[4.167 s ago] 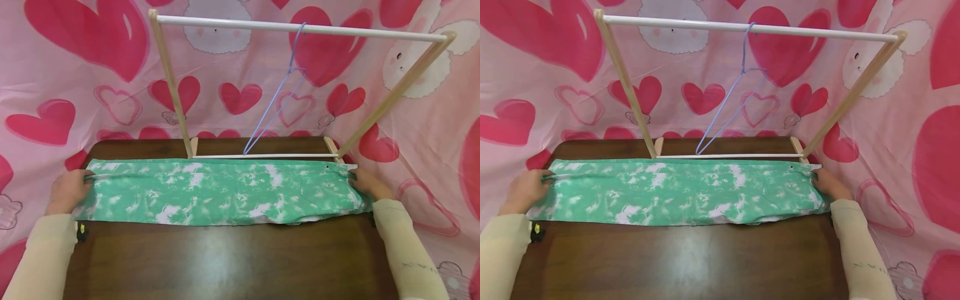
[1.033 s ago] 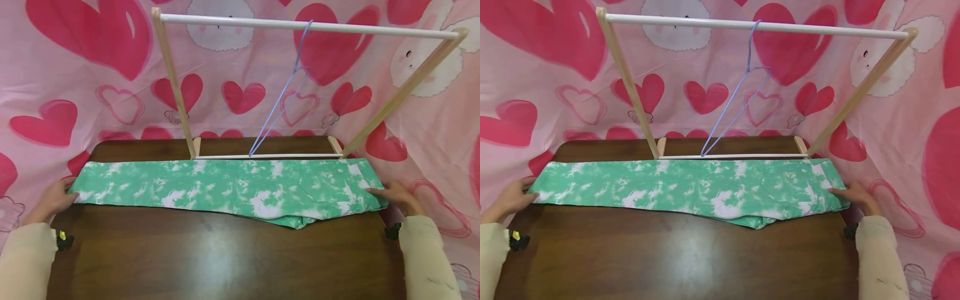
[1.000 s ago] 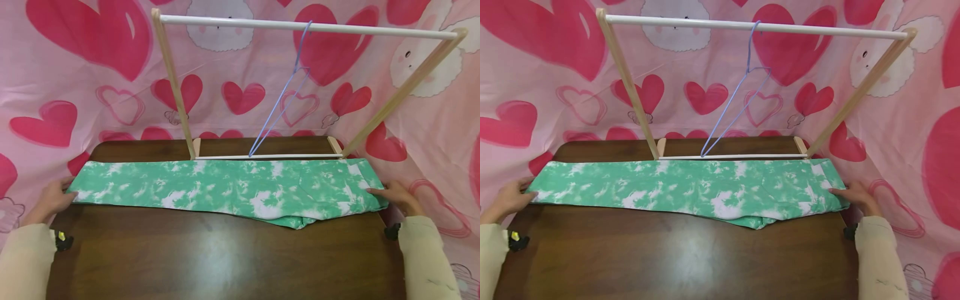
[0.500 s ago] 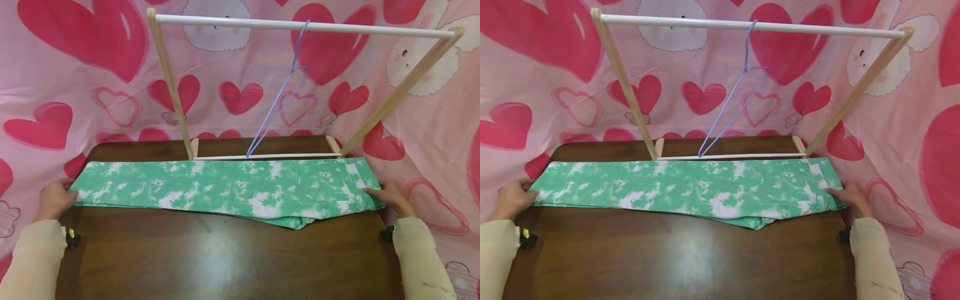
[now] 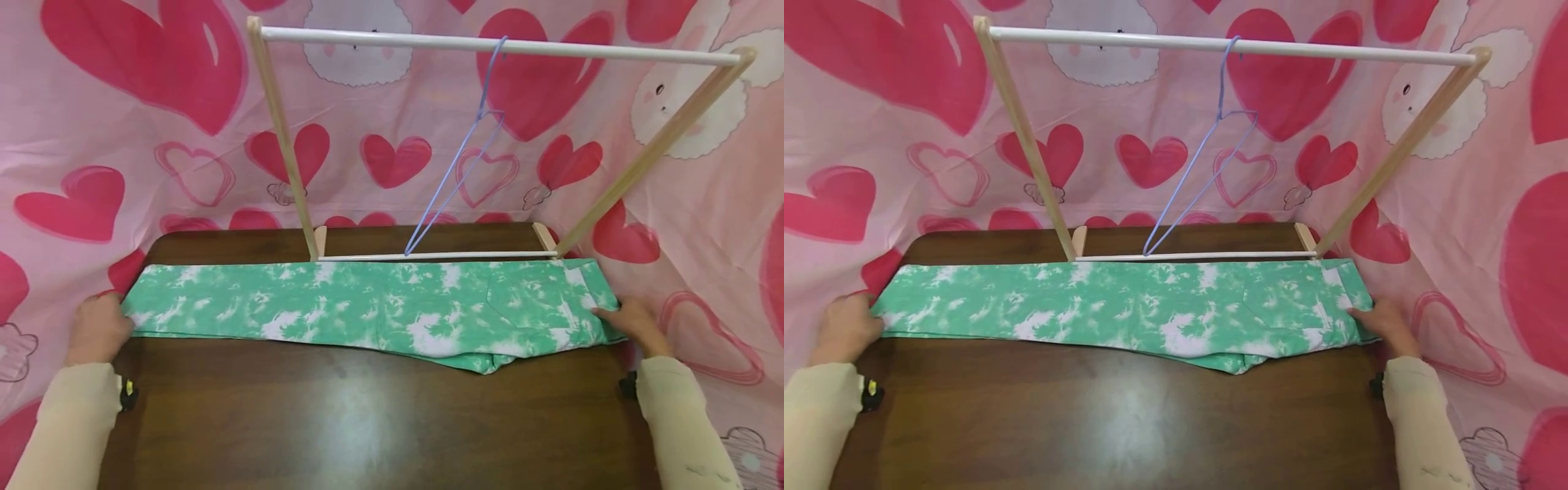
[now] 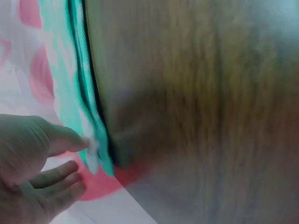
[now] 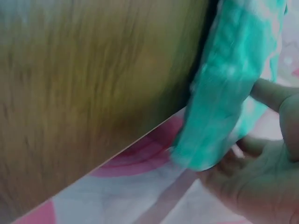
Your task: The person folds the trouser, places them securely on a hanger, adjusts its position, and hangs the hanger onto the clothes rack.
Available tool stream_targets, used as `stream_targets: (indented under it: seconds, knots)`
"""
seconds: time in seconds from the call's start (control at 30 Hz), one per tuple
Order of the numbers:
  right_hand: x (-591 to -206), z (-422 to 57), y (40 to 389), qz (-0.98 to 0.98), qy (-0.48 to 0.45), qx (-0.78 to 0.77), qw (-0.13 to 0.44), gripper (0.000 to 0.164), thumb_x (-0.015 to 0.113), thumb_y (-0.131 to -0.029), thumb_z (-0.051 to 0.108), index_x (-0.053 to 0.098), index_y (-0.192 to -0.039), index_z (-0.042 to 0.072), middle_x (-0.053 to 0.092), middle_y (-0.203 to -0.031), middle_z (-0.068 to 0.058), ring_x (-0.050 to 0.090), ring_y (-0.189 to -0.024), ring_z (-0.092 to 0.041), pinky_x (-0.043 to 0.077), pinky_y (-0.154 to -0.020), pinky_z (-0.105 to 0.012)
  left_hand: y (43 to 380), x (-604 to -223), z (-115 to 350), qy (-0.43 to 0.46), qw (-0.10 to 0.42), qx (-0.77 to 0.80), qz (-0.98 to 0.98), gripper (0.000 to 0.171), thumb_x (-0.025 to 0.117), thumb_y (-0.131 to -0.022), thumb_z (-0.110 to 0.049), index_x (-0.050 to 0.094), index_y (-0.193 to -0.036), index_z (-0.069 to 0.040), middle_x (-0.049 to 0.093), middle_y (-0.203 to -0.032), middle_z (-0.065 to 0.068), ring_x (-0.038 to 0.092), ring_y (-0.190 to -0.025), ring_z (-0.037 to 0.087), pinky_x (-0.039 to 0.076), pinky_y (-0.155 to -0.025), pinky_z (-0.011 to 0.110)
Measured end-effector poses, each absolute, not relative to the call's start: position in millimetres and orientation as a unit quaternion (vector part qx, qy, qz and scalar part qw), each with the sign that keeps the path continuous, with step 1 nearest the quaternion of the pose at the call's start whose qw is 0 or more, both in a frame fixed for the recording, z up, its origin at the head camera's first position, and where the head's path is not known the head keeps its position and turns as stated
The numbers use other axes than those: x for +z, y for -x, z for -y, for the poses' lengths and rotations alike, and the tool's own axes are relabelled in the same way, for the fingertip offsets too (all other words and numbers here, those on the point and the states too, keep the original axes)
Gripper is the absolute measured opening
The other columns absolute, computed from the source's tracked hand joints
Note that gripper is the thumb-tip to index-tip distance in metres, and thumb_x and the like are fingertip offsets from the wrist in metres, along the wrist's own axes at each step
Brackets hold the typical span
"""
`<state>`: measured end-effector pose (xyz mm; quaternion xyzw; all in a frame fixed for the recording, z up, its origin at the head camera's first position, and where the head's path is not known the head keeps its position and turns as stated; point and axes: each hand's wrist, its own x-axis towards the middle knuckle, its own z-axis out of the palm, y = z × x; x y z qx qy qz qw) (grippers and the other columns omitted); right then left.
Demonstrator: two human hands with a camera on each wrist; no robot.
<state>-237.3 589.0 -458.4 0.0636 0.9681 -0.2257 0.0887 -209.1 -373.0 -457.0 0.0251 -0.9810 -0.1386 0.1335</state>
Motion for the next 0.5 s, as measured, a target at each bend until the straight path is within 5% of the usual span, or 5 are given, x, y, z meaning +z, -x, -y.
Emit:
stream_targets:
  seconds: [0.23,0.37,0.5]
  knots:
    - [-445.9,-526.6,232.9,-0.983,-0.017,-0.184,-0.021,0.080,0.070,-0.088,0.014,0.025,-0.139,-0.028,0.028,-0.130,-0.054,0.025,-0.122,-0.069,0.025,-0.099,-0.078,221.6,-454.5,328.5,0.049,0.050,-0.118,0.991,0.056,0.072,-0.073,0.000,0.054,-0.122,0.018,0.044,-0.122,0.047,0.043,-0.112,0.065,0.040,-0.093,0.075]
    - [-441.4,-468.0,226.1,-0.966,0.125,-0.209,-0.083,0.071,0.077,-0.082,0.001,0.039,-0.136,-0.024,0.037,-0.132,-0.051,0.031,-0.125,-0.065,0.024,-0.100,-0.074,216.9,-450.4,319.3,0.082,-0.010,-0.109,0.991,0.051,0.078,-0.066,0.004,0.063,-0.115,0.012,0.053,-0.113,0.041,0.052,-0.104,0.058,0.047,-0.086,0.070]
    - [-438.7,-408.9,211.5,-0.941,0.251,-0.224,-0.014,0.065,0.080,-0.085,0.006,0.049,-0.140,-0.011,0.040,-0.144,-0.040,0.034,-0.132,-0.057,0.030,-0.103,-0.070,207.5,-449.1,320.8,0.096,-0.039,-0.115,0.988,0.039,0.083,-0.064,0.005,0.068,-0.100,0.006,0.062,-0.098,0.027,0.058,-0.092,0.046,0.051,-0.082,0.064]
